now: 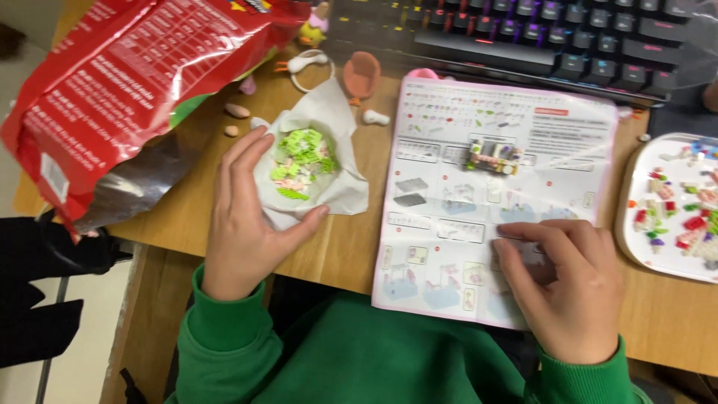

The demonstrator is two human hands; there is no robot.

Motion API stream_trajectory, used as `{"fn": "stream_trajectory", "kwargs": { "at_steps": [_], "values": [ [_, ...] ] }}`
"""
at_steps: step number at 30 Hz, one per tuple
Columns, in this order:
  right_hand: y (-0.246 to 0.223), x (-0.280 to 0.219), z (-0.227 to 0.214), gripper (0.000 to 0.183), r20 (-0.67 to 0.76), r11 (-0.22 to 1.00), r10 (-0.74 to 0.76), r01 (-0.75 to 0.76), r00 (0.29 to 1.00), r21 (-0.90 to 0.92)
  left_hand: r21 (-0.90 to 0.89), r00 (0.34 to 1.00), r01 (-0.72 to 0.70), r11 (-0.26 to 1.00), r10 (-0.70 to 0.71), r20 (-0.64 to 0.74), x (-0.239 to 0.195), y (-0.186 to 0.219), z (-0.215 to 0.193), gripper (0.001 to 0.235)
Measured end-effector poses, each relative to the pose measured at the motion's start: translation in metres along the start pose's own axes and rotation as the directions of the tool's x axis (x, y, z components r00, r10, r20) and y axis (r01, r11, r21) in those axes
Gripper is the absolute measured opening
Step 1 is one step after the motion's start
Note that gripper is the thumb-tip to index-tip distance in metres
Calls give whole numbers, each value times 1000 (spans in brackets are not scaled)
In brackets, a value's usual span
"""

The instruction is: The person assembles a small Lego model by following an instruction manual. They pick up small plastic bricks from a white tray and a paper bag, connect them by hand, and occasionally use tweezers to handle the pieces. The person also flips through the instruction booklet to check the assembly steps.

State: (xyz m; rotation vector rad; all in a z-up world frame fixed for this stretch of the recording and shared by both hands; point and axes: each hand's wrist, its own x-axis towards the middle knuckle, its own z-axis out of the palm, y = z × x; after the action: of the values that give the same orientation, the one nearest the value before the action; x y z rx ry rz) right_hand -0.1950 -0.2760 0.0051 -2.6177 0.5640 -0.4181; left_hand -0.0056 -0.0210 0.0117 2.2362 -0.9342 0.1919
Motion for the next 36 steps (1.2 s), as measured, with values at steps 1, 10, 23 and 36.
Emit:
{"fn": "stream_trajectory", "kwargs": {
  "at_steps": [1,10,23,36],
  "values": [
    [0,0,-2,15,5,999,-21,21,1000,32,9,1000,-3,1000,3,2,0,0,0,73],
    [6,-6,-15,23,31,996,25,-28,999,82,0,1000,25,1000,-25,12,0,4,2,77],
    [80,-31,-75,18,-136,985,139,-152,981,-85,78,996,61,995,-65,59,1,12,6,82],
    [137,-20,-92,16,-176,967,226,-242,958,-78,219,1000,-24,975,21,16,-8,-2,16,86]
  ]
}}
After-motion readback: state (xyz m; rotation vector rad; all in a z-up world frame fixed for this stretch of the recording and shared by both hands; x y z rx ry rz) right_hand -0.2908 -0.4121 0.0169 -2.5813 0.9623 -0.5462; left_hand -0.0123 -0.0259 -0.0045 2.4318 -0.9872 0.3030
